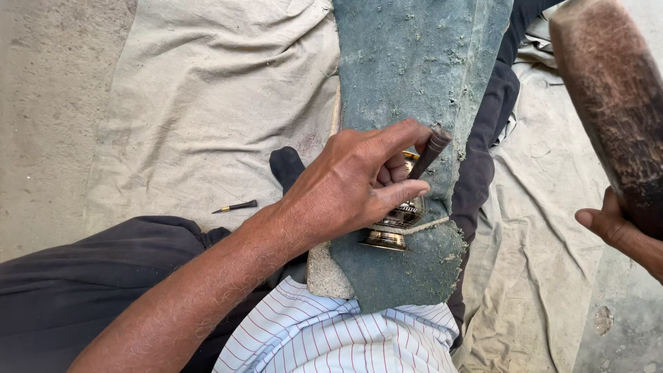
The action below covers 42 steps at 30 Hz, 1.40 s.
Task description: The person sits on the ground with a sandbag on their lap holding a brass vessel. They hold a punch against the vessel's surface and strike it with a wooden mallet, working around the vessel to chase a decorative pattern, occasionally repositioning the vessel and the punch. A second brass vessel sits on the cloth beside them.
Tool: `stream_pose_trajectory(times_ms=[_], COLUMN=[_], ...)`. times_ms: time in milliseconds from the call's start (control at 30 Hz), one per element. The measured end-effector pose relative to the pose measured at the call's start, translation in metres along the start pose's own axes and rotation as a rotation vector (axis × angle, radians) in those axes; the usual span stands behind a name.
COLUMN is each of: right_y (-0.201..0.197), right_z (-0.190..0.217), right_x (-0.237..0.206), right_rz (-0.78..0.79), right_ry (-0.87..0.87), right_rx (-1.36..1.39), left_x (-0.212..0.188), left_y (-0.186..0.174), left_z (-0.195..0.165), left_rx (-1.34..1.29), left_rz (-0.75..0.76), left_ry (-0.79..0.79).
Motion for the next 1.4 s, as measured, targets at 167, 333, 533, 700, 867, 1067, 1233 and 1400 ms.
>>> stream_pose_trajectory(times_ms=[167,333,533,700,867,1067,1233,1400], right_y=[0.001,0.011,-0.002,-0.022,-0.032,-0.025,-0.035,-0.034], right_z=[-0.017,-0.017,-0.01,0.013,0.035,0.051,0.044,0.017], right_x=[-0.008,-0.012,-0.025,-0.034,-0.042,-0.053,-0.044,-0.024], right_rz=[-0.195,-0.089,-0.077,-0.085,-0.073,-0.141,-0.258,-0.244], right_ry=[-0.111,-0.038,-0.073,-0.089,-0.024,-0.12,-0.281,-0.219], right_rx=[0.226,0.162,0.497,0.557,0.548,0.256,0.191,0.226], left_x=[-0.002,0.0,-0.001,-0.003,-0.003,-0.005,-0.004,-0.002], left_y=[0.002,0.001,-0.001,-0.002,-0.003,0.0,0.0,-0.001], left_z=[-0.005,-0.002,0.004,0.004,0.005,0.011,0.016,0.016], left_rx=[0.07,0.08,0.041,0.013,0.023,0.022,-0.081,-0.02], left_rz=[-0.015,0.01,0.015,0.011,0.005,-0.046,-0.011,0.033], left_ry=[0.08,0.098,0.122,0.047,0.066,0.216,0.067,0.084])
Point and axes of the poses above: each hand's wrist, its own x-axis towards the middle knuckle, its own y-axis out of the palm, z = x × y, the point moved 1 cm from there along x, towards the middle knuckle, and after that the axes turned 3 degrees about x, right-handed, at the moved point
